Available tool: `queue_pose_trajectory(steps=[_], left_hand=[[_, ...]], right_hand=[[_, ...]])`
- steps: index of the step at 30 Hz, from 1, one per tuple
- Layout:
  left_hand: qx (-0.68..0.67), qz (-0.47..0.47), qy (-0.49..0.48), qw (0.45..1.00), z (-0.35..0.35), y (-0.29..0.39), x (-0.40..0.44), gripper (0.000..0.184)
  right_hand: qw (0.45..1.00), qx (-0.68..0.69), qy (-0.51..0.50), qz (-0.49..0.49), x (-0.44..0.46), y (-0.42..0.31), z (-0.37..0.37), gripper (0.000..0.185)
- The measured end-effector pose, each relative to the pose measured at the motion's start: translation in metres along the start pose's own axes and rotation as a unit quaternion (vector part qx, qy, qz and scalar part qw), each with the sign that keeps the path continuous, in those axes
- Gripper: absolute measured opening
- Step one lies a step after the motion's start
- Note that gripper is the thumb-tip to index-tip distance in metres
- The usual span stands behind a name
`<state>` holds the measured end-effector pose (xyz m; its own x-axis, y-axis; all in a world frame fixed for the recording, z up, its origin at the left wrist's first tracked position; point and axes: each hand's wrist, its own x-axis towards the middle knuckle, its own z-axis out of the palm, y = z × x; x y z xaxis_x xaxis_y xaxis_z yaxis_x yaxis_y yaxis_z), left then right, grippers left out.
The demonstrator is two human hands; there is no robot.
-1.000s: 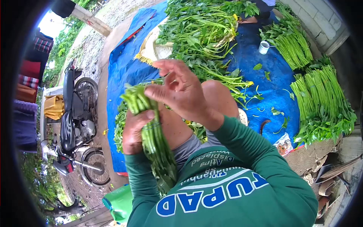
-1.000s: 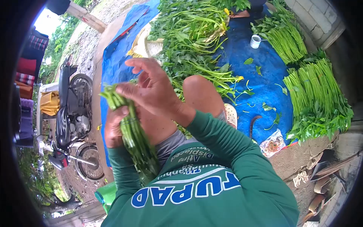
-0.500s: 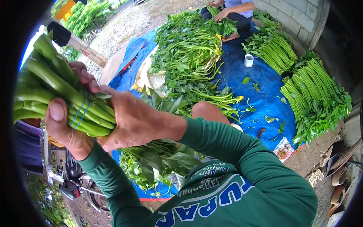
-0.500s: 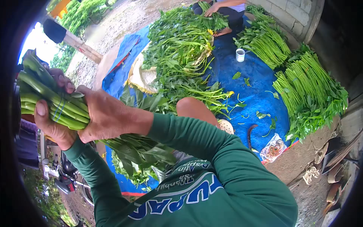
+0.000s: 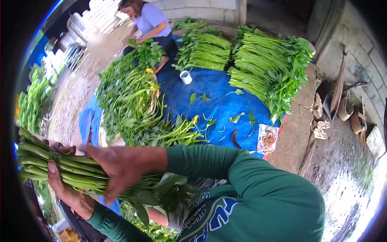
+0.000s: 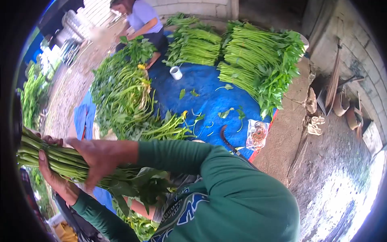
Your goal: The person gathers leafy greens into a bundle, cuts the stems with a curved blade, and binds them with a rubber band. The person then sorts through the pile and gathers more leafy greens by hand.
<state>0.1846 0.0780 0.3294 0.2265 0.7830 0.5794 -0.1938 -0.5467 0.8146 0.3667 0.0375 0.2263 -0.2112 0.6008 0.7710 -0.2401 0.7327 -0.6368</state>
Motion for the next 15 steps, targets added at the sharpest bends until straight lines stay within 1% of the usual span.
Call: queue_pose_trajectory(steps=[2, 3, 6, 7, 8, 10, 13, 15], left_hand=[[-0.142, -0.029, -0.068, 0.987, 0.005, -0.02, 0.01, 0.077], [-0.186, -0.016, -0.097, 0.978, 0.022, -0.027, 0.011, 0.077], [-0.245, -0.017, -0.174, 0.954, 0.061, -0.049, 0.018, 0.085], [-0.246, -0.014, -0.198, 0.949, 0.074, -0.058, 0.022, 0.09], [-0.235, -0.001, -0.196, 0.952, 0.09, -0.067, 0.022, 0.091], [-0.206, -0.013, -0.234, 0.95, 0.127, -0.091, 0.019, 0.094], [-0.144, -0.107, -0.3, 0.937, 0.17, -0.097, 0.012, 0.106], [-0.118, -0.082, -0.287, 0.947, 0.187, -0.116, 0.002, 0.083]], right_hand=[[0.997, -0.022, 0.001, 0.072, -0.02, 0.002, -0.007, 0.109], [0.993, -0.035, 0.002, 0.109, -0.029, -0.001, -0.016, 0.11], [0.984, -0.157, 0.068, 0.055, -0.053, -0.019, -0.047, 0.11], [0.974, -0.204, 0.103, 0.002, -0.063, -0.019, -0.057, 0.108], [0.976, -0.186, 0.104, 0.05, -0.074, -0.024, -0.068, 0.107], [0.972, -0.15, 0.106, 0.146, -0.096, -0.035, -0.09, 0.107], [0.943, -0.194, 0.219, 0.157, -0.143, -0.014, -0.115, 0.103], [0.91, -0.256, 0.223, 0.24, -0.158, -0.02, -0.133, 0.103]])
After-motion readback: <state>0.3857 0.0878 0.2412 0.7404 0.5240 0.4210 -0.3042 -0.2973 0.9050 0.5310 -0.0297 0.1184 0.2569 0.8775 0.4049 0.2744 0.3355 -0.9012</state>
